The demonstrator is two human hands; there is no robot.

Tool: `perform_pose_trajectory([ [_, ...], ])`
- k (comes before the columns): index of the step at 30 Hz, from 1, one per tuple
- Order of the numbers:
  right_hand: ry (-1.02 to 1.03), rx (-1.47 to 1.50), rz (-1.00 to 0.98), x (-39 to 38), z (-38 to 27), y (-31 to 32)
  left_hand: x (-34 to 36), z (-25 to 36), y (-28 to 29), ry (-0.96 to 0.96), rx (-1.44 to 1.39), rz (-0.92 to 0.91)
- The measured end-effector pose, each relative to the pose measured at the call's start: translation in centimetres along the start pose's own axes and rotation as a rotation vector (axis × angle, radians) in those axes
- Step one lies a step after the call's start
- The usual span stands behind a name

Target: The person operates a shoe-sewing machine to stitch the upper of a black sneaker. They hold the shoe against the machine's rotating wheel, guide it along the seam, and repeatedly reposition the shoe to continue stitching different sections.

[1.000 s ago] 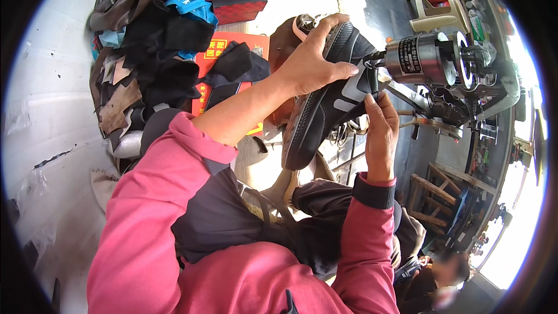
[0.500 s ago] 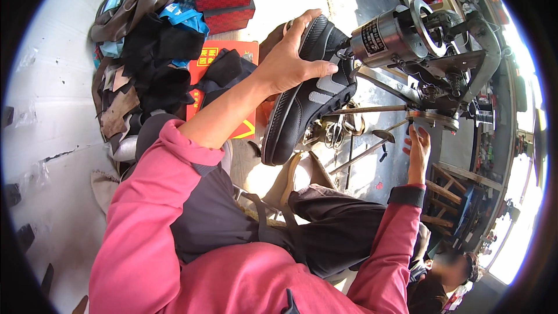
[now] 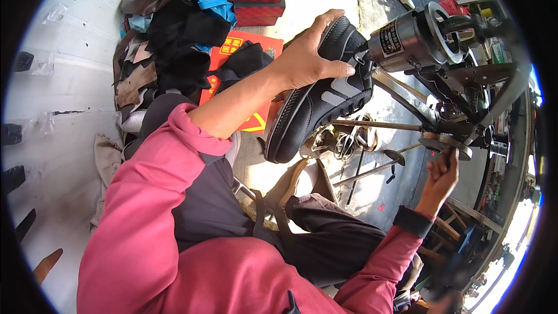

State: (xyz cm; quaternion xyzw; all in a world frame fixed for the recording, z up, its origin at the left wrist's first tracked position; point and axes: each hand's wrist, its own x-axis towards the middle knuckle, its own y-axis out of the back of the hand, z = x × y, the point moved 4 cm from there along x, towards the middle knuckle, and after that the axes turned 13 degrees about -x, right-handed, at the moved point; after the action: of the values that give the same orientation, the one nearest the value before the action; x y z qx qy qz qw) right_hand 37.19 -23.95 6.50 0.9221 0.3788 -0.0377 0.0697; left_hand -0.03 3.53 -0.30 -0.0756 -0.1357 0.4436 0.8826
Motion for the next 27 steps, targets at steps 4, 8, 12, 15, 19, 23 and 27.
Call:
perform_pose_trajectory([
  [4, 0.007, 0.409, 0.054, 1.1, -2.8, 1.8, -0.1, 0.1, 0.0, 0.025, -0.032, -0.015],
  [8, 0.072, 0.469, -0.115, -1.5, -1.6, -4.6, -0.2, -0.1, -0.1, 0.08, -0.098, -0.022],
  [12, 0.198, -0.024, -0.183, -3.2, -0.8, -14.1, -0.3, 0.2, 0.0, 0.026, -0.023, -0.004],
  [15, 0.294, 0.022, -0.018, 1.4, -2.3, -15.8, -0.2, 0.1, -0.1, 0.074, -0.055, 0.0],
  [19, 0.711, -0.929, 0.294, 5.1, -2.3, -16.3, -0.2, 0.2, -0.3, 0.084, -0.117, -0.01],
  [23, 0.965, -1.361, 0.409, 5.0, -0.1, -19.0, -0.2, 0.5, -0.2, 0.076, -0.085, -0.019],
  [27, 0.854, -0.609, 0.143, 4.2, 0.7, -21.1, 0.0, 0.4, -0.2, 0.093, -0.137, -0.049],
])
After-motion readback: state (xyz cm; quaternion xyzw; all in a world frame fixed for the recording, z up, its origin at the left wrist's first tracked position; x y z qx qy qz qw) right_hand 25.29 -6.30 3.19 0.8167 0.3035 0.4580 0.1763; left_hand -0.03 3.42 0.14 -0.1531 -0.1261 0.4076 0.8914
